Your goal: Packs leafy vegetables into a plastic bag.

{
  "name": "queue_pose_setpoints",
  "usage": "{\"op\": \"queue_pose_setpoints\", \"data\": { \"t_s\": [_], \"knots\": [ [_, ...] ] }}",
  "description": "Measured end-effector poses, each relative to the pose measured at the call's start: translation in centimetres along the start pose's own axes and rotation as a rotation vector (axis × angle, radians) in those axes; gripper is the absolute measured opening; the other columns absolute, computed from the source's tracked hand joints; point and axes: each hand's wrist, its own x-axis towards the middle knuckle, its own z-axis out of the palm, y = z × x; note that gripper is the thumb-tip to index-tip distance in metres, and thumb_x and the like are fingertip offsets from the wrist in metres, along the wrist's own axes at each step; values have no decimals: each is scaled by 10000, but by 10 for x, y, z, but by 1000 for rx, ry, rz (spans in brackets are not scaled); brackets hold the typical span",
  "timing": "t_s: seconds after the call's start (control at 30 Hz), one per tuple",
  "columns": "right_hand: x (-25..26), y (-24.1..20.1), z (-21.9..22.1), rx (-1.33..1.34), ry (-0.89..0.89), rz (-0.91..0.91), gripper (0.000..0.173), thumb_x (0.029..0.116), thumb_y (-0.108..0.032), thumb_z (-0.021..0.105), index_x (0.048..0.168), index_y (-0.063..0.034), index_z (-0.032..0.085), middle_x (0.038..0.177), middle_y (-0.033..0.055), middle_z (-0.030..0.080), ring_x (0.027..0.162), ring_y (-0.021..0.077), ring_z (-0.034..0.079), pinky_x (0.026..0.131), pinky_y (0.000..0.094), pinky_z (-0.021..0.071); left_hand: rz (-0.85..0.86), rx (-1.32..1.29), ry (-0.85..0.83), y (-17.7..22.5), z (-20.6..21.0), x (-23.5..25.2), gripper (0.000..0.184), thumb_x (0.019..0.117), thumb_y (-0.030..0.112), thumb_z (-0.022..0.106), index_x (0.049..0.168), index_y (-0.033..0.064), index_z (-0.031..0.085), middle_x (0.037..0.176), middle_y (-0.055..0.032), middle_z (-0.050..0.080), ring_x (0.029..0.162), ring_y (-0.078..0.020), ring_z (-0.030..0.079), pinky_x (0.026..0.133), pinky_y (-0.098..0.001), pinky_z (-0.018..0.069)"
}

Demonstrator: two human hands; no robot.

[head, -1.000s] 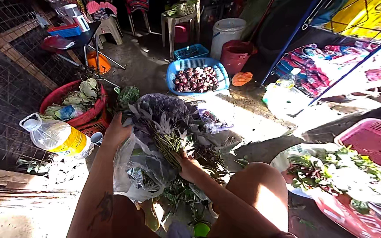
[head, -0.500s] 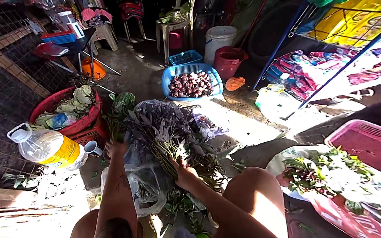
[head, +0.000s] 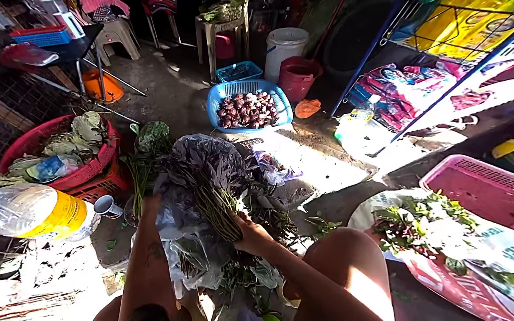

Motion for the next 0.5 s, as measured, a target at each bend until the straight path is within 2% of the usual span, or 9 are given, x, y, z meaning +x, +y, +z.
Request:
{"op": "queue_pose_setpoints", "data": {
  "t_s": [0.07,0.13,0.27,0.33,0.37,0.43,0.47,0.5],
  "knots": [
    [-1,-12,2,-122,-46,9,1058,832,-212,795,1653,-391,152,1697,197,169,1221,483,589,928,665,515,77,-218,144,36,-18,-17,551,1094,404,455,1396,-47,549,1369,-309,572,1305,-438,538,1089,-611,412],
    [2,-20,14,-241,-53,-9,1027,841,-162,767,1646,-401,177,1693,222,160,1242,527,553,909,682,509,212,-335,214,74,-32,-26,520,1111,385,405,1399,-23,548,1317,-303,594,1214,-426,585,1022,-612,452],
    [2,-37,32,-319,-64,-14,999,861,-60,704,1649,-379,179,1690,257,109,1227,572,526,885,681,511,579,-242,294,151,-38,-80,449,1108,310,394,1374,14,603,1308,-249,640,1260,-369,599,1092,-585,427],
    [-2,-43,32,-317,-60,8,992,864,-45,696,1651,-363,184,1678,274,127,1191,572,547,879,676,517,725,-237,326,175,-34,-109,456,1110,308,392,1431,39,572,1391,-199,614,1334,-302,561,1157,-518,389],
    [-5,-44,29,-305,-58,20,996,863,-56,702,1654,-360,178,1675,275,139,1175,565,561,879,676,518,801,-232,342,183,-32,-126,448,1107,295,401,1437,42,568,1391,-191,615,1328,-287,566,1152,-499,399],
    [-8,-41,22,-252,-55,39,1031,850,-119,740,1658,-367,150,1675,266,148,1148,543,591,878,678,523,977,-88,298,190,-26,-171,393,1091,235,453,1382,21,608,1309,-216,638,1228,-327,617,1066,-524,477],
    [-8,-39,17,-217,-53,41,1038,844,-153,758,1659,-363,150,1677,259,157,1153,535,596,883,679,524,1062,63,212,189,-17,-199,336,1071,194,497,1326,38,652,1241,-217,657,1142,-348,651,994,-548,524],
    [-8,-36,12,-185,-50,37,1016,844,-193,773,1657,-339,183,1668,257,195,1175,521,596,899,676,523,1143,239,75,184,-2,-228,311,1042,152,547,1315,107,687,1205,-197,680,1086,-349,678,944,-550,553]
  ]
}}
